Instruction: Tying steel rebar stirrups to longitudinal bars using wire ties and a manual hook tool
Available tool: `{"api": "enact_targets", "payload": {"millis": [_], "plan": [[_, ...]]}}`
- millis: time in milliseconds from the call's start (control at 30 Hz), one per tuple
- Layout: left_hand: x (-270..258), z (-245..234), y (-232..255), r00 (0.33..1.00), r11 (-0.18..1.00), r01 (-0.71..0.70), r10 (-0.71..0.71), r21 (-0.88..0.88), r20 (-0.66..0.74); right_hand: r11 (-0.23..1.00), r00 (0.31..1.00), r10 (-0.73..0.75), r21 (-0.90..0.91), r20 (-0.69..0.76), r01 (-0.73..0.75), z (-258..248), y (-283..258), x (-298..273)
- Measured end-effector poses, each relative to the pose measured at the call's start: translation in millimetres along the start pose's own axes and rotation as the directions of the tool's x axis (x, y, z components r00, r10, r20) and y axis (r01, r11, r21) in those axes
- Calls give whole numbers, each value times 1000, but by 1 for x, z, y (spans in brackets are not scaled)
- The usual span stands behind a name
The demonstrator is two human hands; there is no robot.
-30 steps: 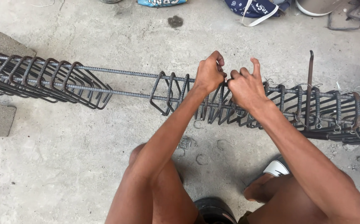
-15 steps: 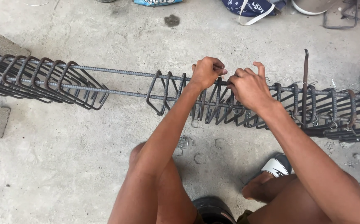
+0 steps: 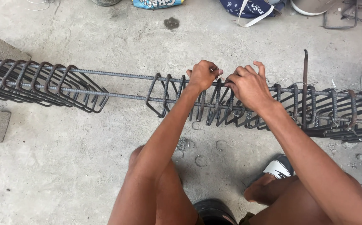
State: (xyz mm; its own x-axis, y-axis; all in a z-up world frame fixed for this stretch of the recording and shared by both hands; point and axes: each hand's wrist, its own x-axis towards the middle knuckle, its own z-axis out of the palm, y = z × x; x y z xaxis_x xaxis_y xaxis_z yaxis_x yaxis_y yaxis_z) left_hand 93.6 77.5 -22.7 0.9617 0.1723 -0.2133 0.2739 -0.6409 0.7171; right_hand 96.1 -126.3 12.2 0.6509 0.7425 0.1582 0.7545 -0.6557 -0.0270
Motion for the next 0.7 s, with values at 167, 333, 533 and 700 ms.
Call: {"api": "enact_targets", "payload": {"millis": [167, 333, 533, 700], "plan": [[-4, 10, 6, 997, 998, 4, 1, 58, -75, 1000, 992, 25, 7, -121, -24, 18, 5, 5], [-3, 15, 1, 995, 999, -2, 6, 32, -101, 995, 991, 83, 59, -107, -77, 14, -3, 8], [-9, 14, -1, 992, 999, -45, 43, -22, -119, 963, 982, 170, 225, -87, -147, 26, 10, 17], [-22, 11, 5, 988, 997, -76, 76, 0, -135, 930, 970, 240, 292, -18, -225, 24, 5, 25]]}}
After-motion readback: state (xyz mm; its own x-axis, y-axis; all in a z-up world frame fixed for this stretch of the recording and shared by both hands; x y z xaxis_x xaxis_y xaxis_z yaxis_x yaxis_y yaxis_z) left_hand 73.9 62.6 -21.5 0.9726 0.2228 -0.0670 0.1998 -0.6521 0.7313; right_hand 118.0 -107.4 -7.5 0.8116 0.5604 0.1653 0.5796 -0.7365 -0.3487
